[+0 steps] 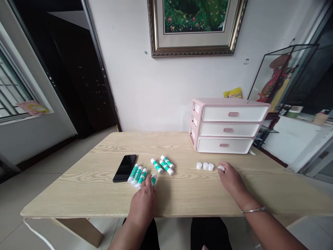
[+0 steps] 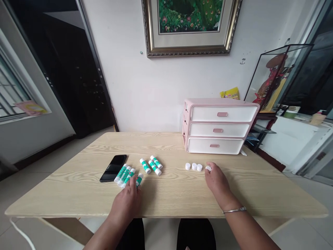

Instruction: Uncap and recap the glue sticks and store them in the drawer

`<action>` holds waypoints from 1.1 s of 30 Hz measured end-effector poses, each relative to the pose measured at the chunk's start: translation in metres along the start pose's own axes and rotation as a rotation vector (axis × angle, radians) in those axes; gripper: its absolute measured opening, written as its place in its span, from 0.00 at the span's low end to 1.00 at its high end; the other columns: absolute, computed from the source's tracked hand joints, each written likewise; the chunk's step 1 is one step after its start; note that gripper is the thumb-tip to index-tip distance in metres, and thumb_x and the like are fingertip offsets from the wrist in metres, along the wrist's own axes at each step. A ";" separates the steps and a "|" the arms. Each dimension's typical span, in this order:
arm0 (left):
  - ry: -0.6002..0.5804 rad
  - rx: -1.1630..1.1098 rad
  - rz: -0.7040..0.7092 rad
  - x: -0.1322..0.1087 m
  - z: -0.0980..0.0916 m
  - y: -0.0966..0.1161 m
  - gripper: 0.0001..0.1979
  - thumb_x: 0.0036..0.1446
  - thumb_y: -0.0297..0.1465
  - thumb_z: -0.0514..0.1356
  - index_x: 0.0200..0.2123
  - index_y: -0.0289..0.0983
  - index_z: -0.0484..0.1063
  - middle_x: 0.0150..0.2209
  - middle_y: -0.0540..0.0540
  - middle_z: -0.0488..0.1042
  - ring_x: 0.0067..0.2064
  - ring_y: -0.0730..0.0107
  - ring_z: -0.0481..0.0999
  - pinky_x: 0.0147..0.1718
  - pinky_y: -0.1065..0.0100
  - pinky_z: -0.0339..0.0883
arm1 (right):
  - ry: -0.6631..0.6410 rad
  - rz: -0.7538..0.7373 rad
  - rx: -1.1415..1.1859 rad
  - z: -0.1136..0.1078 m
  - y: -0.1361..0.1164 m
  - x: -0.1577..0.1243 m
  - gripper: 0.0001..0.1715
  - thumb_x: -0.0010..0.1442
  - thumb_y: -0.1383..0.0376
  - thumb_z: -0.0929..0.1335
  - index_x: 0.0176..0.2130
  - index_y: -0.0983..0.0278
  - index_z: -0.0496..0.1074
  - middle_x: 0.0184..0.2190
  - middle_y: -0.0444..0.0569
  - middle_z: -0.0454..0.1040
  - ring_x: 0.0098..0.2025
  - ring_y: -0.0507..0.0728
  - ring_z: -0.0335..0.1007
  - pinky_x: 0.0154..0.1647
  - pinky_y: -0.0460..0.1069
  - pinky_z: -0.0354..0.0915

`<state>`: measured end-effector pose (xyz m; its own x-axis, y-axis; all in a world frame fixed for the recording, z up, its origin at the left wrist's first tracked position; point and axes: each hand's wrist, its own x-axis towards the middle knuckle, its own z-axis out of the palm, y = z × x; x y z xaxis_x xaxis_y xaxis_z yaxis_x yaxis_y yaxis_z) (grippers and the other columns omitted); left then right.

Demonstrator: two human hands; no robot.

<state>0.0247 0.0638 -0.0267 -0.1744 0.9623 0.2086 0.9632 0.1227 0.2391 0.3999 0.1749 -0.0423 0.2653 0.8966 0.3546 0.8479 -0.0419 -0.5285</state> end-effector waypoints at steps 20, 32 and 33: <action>0.005 0.149 -0.010 0.009 -0.021 0.003 0.14 0.71 0.30 0.51 0.54 0.37 0.71 0.54 0.39 0.75 0.39 0.61 0.84 0.27 0.68 0.70 | 0.009 -0.009 -0.045 0.012 -0.008 -0.005 0.23 0.62 0.63 0.64 0.54 0.64 0.75 0.48 0.57 0.80 0.48 0.64 0.77 0.48 0.53 0.67; 0.104 0.118 0.025 0.022 -0.009 0.005 0.11 0.71 0.34 0.52 0.49 0.40 0.72 0.50 0.41 0.74 0.38 0.65 0.79 0.27 0.69 0.66 | 0.024 0.023 0.037 0.012 -0.010 -0.006 0.21 0.60 0.63 0.64 0.51 0.63 0.76 0.49 0.57 0.80 0.49 0.65 0.77 0.49 0.54 0.67; 0.106 0.091 0.052 0.023 -0.009 0.009 0.12 0.72 0.34 0.51 0.51 0.40 0.71 0.50 0.41 0.74 0.38 0.65 0.79 0.28 0.69 0.66 | 0.025 0.024 0.047 0.011 -0.010 -0.006 0.21 0.60 0.63 0.64 0.51 0.63 0.76 0.49 0.57 0.80 0.49 0.65 0.77 0.50 0.54 0.67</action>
<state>0.0274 0.0848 -0.0116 -0.1399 0.9376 0.3183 0.9852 0.0997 0.1392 0.3845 0.1749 -0.0481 0.2970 0.8841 0.3607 0.8192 -0.0418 -0.5720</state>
